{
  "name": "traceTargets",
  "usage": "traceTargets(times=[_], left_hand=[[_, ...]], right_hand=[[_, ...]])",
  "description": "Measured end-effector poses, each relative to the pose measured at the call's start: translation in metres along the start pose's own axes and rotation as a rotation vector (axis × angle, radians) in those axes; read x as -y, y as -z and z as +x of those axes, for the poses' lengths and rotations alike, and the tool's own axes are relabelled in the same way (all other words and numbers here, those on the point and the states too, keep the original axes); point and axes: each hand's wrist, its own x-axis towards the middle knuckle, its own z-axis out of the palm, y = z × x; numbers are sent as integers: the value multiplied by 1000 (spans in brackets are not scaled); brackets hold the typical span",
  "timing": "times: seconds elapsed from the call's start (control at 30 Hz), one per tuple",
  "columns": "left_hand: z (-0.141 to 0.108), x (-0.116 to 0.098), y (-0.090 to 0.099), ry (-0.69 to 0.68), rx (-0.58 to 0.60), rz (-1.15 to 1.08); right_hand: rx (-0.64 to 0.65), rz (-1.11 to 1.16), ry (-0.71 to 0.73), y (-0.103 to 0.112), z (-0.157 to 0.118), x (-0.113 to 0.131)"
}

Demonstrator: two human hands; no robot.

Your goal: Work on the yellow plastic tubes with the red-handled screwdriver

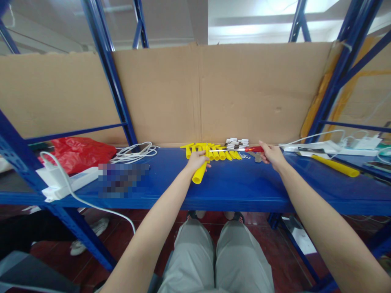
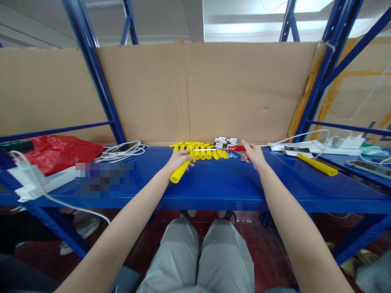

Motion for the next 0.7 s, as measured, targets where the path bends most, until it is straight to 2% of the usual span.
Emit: traceTargets(times=[0.13, 0.43, 0.53, 0.7], left_hand=[[-1, 0, -1, -8, 2, -4], [-1, -1, 0, -4, -1, 15], [-3, -2, 0, -8, -10, 14], [-3, -1, -1, -16, 8, 11]], right_hand=[[51, 37, 5, 1, 2, -2], [218, 316, 16, 3, 2, 2], [205, 300, 35, 3, 2, 2], [113, 245, 74, 2, 4, -3]])
